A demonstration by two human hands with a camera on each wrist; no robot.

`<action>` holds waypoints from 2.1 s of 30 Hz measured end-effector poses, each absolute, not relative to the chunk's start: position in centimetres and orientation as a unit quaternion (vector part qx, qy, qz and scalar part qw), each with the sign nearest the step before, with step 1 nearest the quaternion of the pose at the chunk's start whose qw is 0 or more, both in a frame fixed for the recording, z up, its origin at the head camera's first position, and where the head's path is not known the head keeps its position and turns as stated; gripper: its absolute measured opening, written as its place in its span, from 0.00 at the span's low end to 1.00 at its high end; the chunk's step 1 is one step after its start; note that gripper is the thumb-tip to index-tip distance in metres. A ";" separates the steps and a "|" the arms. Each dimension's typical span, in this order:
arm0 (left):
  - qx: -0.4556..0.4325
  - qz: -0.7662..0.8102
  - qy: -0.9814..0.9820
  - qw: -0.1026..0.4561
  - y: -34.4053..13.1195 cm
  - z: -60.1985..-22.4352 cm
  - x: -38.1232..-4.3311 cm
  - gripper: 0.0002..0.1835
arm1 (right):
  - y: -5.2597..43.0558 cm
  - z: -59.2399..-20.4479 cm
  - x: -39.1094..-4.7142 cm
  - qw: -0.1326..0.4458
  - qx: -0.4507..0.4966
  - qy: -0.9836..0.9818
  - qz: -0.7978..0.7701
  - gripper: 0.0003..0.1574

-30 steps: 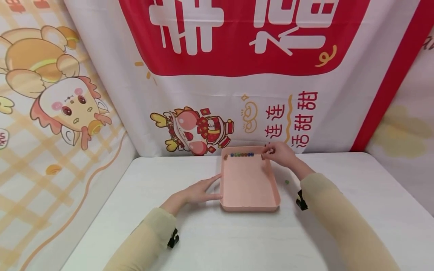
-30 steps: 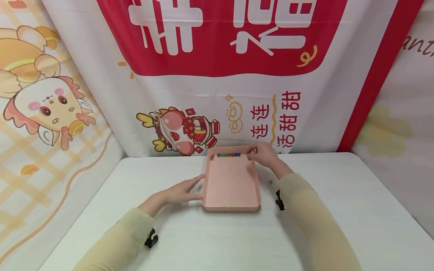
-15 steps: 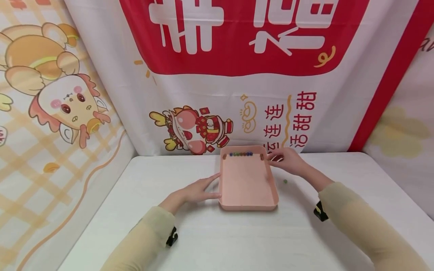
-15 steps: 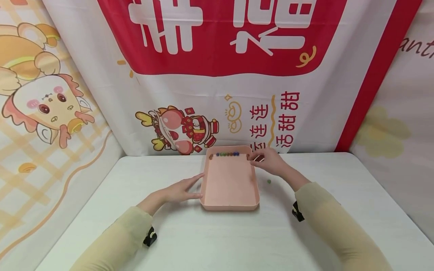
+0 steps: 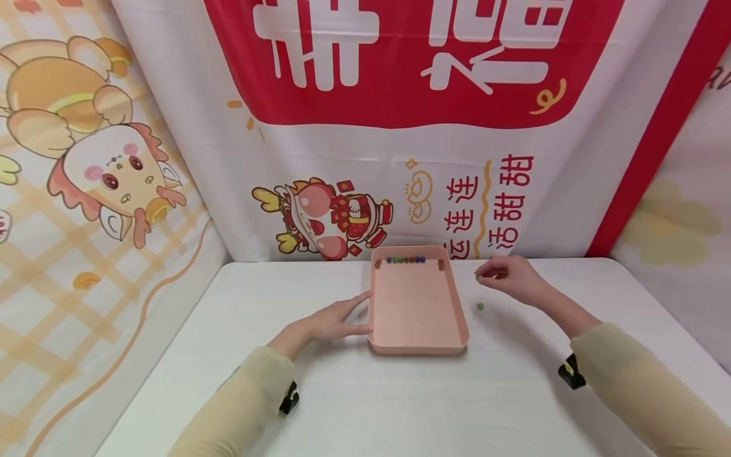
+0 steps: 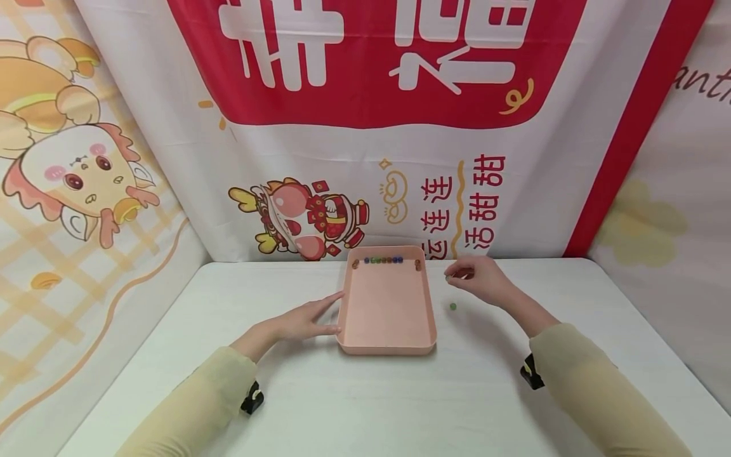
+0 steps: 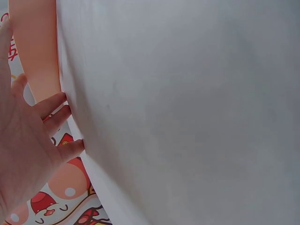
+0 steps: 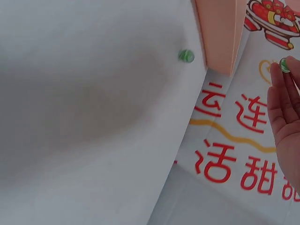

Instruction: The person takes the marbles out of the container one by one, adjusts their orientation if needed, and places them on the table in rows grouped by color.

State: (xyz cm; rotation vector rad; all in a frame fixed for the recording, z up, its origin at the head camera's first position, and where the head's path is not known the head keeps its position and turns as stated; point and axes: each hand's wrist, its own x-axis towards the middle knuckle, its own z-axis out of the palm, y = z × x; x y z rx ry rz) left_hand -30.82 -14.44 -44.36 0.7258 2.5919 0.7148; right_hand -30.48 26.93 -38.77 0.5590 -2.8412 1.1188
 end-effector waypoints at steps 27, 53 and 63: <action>0.259 0.253 0.915 0.178 -14.3 -44.1 -30.5 0.47 | 30.3 -44.7 -30.8 -0.017 0.139 -0.923 0.358 0.09; 0.254 0.254 0.916 0.177 -14.2 -44.2 -30.5 0.47 | 29.5 -45.9 -31.7 -0.061 0.114 -0.938 0.322 0.09; 0.253 0.253 0.917 0.177 -14.1 -44.1 -30.4 0.46 | 29.6 -46.1 -31.9 -0.059 0.113 -0.939 0.319 0.10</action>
